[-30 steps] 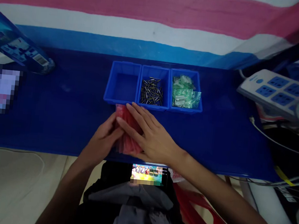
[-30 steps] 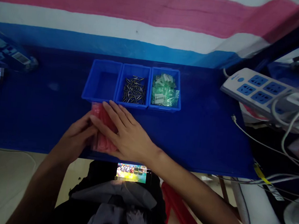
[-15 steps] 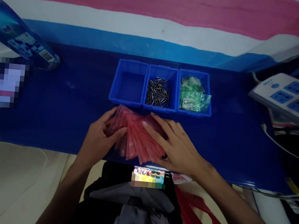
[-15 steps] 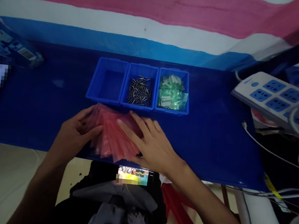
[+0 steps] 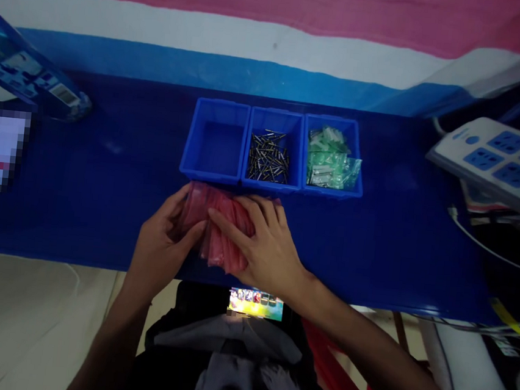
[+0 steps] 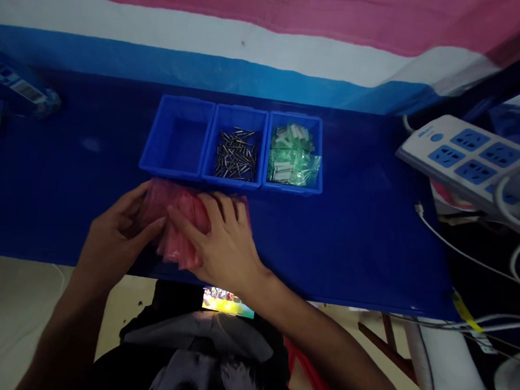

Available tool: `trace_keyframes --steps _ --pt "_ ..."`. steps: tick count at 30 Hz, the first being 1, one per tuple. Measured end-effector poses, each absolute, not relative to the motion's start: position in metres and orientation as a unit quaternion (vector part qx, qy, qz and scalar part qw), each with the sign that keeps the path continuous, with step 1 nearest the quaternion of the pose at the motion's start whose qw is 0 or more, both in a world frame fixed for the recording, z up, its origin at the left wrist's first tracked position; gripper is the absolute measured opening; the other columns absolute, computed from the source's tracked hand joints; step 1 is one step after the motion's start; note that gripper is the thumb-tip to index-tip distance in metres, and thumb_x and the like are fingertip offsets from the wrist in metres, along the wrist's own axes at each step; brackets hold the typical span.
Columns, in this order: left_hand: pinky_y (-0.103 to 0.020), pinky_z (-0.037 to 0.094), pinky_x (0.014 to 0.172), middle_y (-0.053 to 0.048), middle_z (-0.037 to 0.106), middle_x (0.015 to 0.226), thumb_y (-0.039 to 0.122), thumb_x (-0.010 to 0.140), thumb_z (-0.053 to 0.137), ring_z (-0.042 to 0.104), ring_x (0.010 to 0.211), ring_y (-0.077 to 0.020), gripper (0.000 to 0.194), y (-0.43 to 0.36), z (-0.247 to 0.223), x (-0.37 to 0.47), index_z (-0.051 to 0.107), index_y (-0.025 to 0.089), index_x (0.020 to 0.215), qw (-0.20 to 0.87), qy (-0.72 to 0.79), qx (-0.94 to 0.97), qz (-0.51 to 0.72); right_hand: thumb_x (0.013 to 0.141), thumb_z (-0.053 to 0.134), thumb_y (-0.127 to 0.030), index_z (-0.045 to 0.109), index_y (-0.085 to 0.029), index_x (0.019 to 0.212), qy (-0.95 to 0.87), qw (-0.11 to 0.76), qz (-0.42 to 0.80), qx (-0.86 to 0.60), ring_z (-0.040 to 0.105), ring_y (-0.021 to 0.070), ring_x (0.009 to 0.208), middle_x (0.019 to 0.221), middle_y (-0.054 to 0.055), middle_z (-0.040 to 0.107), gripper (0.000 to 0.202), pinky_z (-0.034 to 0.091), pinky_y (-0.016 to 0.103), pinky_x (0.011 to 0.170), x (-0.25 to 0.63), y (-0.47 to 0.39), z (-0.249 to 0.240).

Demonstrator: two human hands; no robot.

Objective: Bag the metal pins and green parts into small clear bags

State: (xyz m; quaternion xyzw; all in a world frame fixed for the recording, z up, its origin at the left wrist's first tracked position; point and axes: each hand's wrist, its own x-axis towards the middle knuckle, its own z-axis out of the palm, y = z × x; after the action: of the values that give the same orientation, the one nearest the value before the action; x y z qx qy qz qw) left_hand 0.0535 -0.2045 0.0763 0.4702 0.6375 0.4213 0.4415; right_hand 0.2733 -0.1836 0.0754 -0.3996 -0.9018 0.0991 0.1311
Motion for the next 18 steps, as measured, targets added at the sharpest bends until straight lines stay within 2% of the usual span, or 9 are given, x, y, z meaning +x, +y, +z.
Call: trace_keyframes --steps 3,6,9,11,12,15,18 --pt "-0.044 0.062 0.111 -0.012 0.069 0.141 0.045 0.086 0.084 0.071 0.127 -0.0295 0.079 -0.203 0.07 0.046 0.051 0.025 0.155 0.436 0.638 0.472 0.424 0.088 0.076 -0.056 0.042 -0.029 0.162 -0.903 0.15 0.091 -0.393 0.037 0.0405 0.147 0.16 0.02 0.04 0.086 0.035 0.064 0.117 0.275 -0.184 0.071" --pt "-0.049 0.059 0.116 -0.012 0.067 0.144 0.044 0.093 0.077 0.07 0.129 -0.0297 0.073 -0.208 0.071 0.043 0.049 0.025 0.158 0.397 0.653 0.51 0.394 0.089 0.073 -0.062 0.041 -0.017 0.162 -0.902 0.145 0.072 -0.399 0.035 0.0428 0.149 0.162 0.024 0.041 0.092 0.034 0.064 0.121 0.281 -0.186 0.069" --pt "-0.057 0.044 0.129 -0.008 0.051 0.161 0.036 0.102 0.066 0.053 0.148 -0.0317 0.057 -0.219 0.082 0.051 0.051 0.031 0.156 0.219 0.654 0.631 0.356 0.091 0.068 -0.066 0.034 -0.014 0.165 -0.898 0.138 0.064 -0.414 0.033 0.0454 0.153 0.167 0.029 0.034 0.097 0.033 0.066 0.122 0.285 -0.189 0.071" --pt "-0.059 0.034 0.134 -0.005 0.04 0.169 0.028 0.102 0.064 0.039 0.158 -0.0325 0.058 -0.229 0.091 0.059 0.048 0.035 0.158 0.094 0.608 0.709 0.344 0.093 0.062 -0.069 0.024 -0.018 0.169 -0.894 0.133 0.061 -0.422 0.03 0.044 0.158 0.172 0.027 0.025 0.099 0.033 0.066 0.124 0.289 -0.193 0.076" --pt "-0.059 0.033 0.134 -0.005 0.038 0.17 0.025 0.102 0.064 0.037 0.159 -0.0325 0.063 -0.233 0.095 0.064 0.044 0.035 0.16 0.068 0.573 0.743 0.339 0.095 0.059 -0.071 0.019 -0.019 0.171 -0.892 0.134 0.059 -0.429 0.028 0.0423 0.16 0.174 0.025 0.022 0.1 0.035 0.064 0.124 0.293 -0.195 0.078" --pt "-0.056 0.039 0.132 -0.014 0.039 0.169 0.031 0.103 0.063 0.036 0.16 -0.0337 0.068 -0.237 0.094 0.077 0.034 0.023 0.165 0.075 0.457 0.839 0.286 0.097 0.05 -0.076 0.009 -0.019 0.172 -0.882 0.134 0.054 -0.448 0.026 0.037 0.163 0.176 0.019 0.022 0.102 0.039 0.06 0.125 0.312 -0.203 0.078" --pt "-0.059 0.039 0.131 -0.016 0.038 0.169 0.039 0.106 0.058 0.033 0.161 -0.0354 0.063 -0.229 0.084 0.088 0.039 0.014 0.161 0.046 0.386 0.903 0.182 0.099 0.049 -0.072 0.009 -0.014 0.171 -0.878 0.107 0.053 -0.463 0.021 0.0367 0.166 0.176 0.019 0.023 0.1 0.034 0.062 0.129 0.335 -0.208 0.071"
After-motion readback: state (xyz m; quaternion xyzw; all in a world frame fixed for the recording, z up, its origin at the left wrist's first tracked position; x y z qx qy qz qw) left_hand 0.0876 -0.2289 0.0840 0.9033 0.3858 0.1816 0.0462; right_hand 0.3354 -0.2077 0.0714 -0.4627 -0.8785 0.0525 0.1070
